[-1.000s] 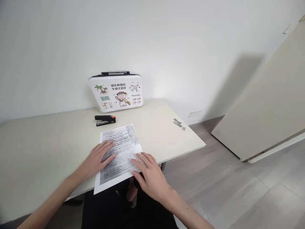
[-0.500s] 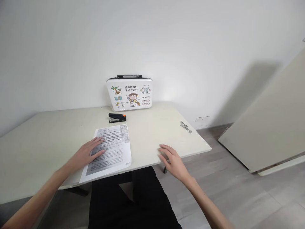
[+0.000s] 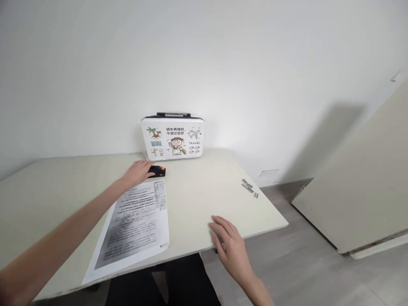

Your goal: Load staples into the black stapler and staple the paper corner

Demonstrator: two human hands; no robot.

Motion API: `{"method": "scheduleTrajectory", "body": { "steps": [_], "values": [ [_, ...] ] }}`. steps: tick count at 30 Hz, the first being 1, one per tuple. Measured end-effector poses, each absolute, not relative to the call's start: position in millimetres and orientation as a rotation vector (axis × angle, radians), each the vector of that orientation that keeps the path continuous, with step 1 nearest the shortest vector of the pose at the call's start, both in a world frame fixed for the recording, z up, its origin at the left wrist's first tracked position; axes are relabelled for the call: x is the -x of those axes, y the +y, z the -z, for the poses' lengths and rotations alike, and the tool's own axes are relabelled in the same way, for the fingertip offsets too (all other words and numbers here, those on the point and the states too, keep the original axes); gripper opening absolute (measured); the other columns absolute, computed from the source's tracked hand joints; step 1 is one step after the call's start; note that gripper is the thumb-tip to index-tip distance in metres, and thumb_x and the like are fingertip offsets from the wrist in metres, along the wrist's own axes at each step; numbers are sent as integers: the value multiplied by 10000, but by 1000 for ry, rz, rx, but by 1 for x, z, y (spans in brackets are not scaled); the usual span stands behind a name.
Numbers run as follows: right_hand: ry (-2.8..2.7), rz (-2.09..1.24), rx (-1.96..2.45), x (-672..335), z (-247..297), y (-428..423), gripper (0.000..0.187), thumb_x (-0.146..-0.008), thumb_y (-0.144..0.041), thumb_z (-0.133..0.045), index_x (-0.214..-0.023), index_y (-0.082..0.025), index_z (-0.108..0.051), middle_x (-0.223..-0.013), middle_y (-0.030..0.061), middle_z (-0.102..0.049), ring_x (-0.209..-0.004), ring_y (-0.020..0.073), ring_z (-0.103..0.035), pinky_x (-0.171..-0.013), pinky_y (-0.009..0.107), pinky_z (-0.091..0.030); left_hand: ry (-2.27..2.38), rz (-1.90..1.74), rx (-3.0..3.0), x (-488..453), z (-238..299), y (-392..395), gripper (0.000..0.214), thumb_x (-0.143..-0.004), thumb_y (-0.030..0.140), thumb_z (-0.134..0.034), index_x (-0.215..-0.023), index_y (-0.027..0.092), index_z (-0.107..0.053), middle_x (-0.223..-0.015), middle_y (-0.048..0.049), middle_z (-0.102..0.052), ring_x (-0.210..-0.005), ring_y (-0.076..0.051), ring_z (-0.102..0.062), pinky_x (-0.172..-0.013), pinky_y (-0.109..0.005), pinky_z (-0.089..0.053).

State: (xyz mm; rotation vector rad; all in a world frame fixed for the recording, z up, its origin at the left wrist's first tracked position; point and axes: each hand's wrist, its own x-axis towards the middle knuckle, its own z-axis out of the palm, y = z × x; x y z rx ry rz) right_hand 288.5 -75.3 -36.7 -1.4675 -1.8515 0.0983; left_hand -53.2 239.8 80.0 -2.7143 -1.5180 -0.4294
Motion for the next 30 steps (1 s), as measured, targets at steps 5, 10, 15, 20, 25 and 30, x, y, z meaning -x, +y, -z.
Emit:
{"method": "scheduleTrajectory", "body": {
  "steps": [5, 10, 15, 20, 25, 30],
  "values": [
    [-1848, -90, 1500, -288, 40, -76, 376, -1076, -302, -505, -1421, -399, -617, -1472, 29, -659, -1401, 325, -600, -1047, 550, -628, -1546, 217, 2778, 74, -83, 268, 436, -942, 511, -578, -1228, 222, -735, -1275, -144, -748, -1122, -357, -673, -946, -398, -459],
    [-1836, -110, 1517, -287, 39, -76, 382, -1068, -282, -522, -1415, -410, -615, -1483, 21, -649, -1419, 332, -583, -1064, 571, -612, -1573, 136, 2800, 114, -84, 272, 514, -950, 534, -519, -1323, 242, -718, -1346, -132, -720, -1175, -380, -657, -922, -398, -461],
    [-1845, -199, 1523, -291, 34, -79, 400, -1071, -313, -519, -1450, -419, -588, -1502, 34, -630, -1420, 338, -579, -1034, 547, -633, -1572, 301, 2789, 139, -82, 255, 534, -939, 568, -535, -1308, 233, -728, -1319, -159, -720, -1201, -418, -636, -1055, -505, -427],
    [-1620, -218, 1745, -327, 40, -73, 475, -1050, -475, -511, -1518, -393, -519, -1607, 80, -500, -1459, 360, -523, -895, 489, -678, -1417, 635, 2731, 135, -42, 183, 613, -1019, 594, -467, -1501, 231, -582, -1544, -129, -574, -1480, -377, -443, -1259, -551, -263],
    [-1300, -117, 2037, -390, 49, -39, 826, -938, -677, -598, -1590, -207, -406, -1663, 203, -377, -1545, 406, -378, -1211, 619, -412, -1351, 402, 2874, 147, 7, 125, 632, -1049, 581, -483, -1642, 381, -392, -1715, 38, -369, -1605, -334, -275, -1287, -535, -293],
    [-1145, -132, 2140, -432, 51, 19, 1090, -813, -774, -667, -1613, -107, -345, -1676, 270, -332, -1564, 421, -324, -1252, 589, -326, -1248, 449, 2893, 159, 14, 125, 641, -1029, 587, -537, -1632, 421, -398, -1702, 65, -386, -1583, -320, -342, -1284, -535, -330]
  ]
}}
